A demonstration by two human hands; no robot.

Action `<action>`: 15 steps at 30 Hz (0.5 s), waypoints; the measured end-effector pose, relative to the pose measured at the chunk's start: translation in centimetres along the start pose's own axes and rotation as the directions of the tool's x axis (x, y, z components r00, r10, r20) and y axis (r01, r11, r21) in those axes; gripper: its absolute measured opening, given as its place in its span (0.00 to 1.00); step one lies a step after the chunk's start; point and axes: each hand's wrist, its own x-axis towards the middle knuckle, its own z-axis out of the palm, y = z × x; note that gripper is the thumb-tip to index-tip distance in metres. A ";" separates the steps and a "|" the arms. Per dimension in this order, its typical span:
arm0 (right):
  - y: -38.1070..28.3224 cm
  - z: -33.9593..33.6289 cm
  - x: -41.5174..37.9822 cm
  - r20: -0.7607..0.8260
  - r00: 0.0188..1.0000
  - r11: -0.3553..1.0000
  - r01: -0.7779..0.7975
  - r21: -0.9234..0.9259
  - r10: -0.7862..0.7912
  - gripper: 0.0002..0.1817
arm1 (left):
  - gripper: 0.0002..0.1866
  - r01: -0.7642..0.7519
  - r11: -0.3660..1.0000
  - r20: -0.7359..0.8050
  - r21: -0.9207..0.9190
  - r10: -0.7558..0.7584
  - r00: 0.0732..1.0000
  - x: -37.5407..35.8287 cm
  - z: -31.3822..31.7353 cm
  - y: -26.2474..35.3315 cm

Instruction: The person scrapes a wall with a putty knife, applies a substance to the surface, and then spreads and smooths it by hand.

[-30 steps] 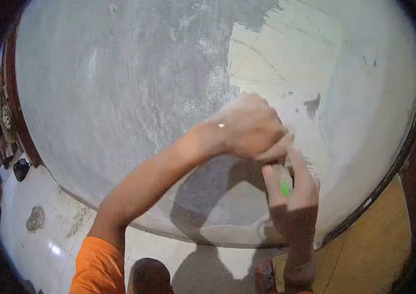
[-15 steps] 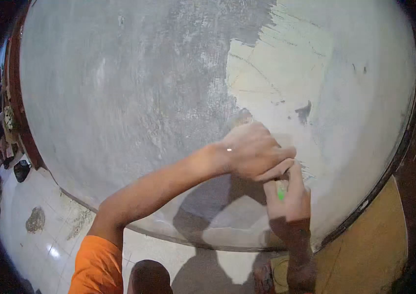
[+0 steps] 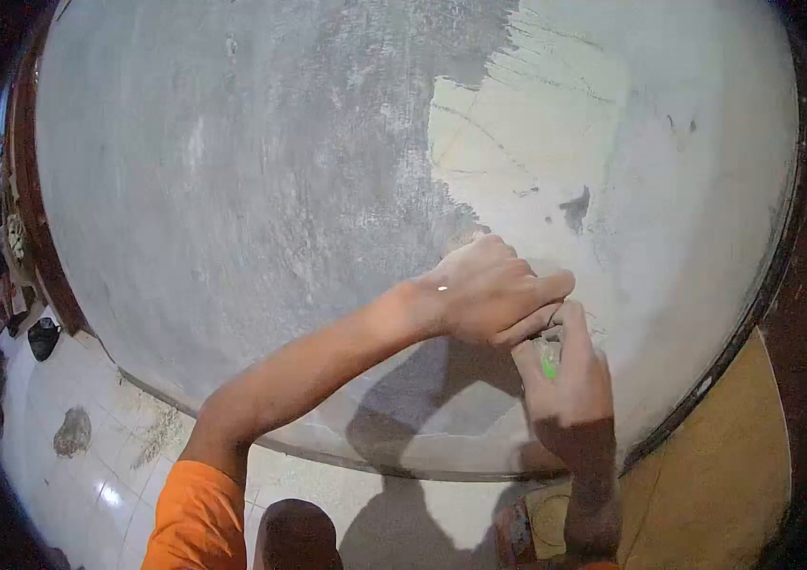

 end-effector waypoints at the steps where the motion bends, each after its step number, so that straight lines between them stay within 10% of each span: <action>1: 0.3 0.4 0.2 0.013 1.000 1.000 0.006 0.000 -0.006 0.11 | 0.12 -0.028 1.000 0.005 0.015 0.028 1.000 0.0 -0.1 0.0; 11: -1.1 0.5 1.0 -0.045 0.998 0.999 0.040 0.031 -0.039 0.18 | 0.12 0.078 0.991 0.040 0.104 -0.082 0.996 -0.1 -2.3 -0.4; 13: -1.2 -0.7 0.1 -0.064 0.996 0.998 0.063 -0.003 -0.063 0.17 | 0.12 0.073 0.989 -0.007 -0.125 -0.075 0.997 0.3 -0.3 0.3; 15: -1.1 -1.5 -0.8 -0.017 0.991 0.990 -0.134 -0.045 0.134 0.07 | 0.13 0.034 0.998 0.036 -0.047 -0.032 0.999 0.6 0.2 1.4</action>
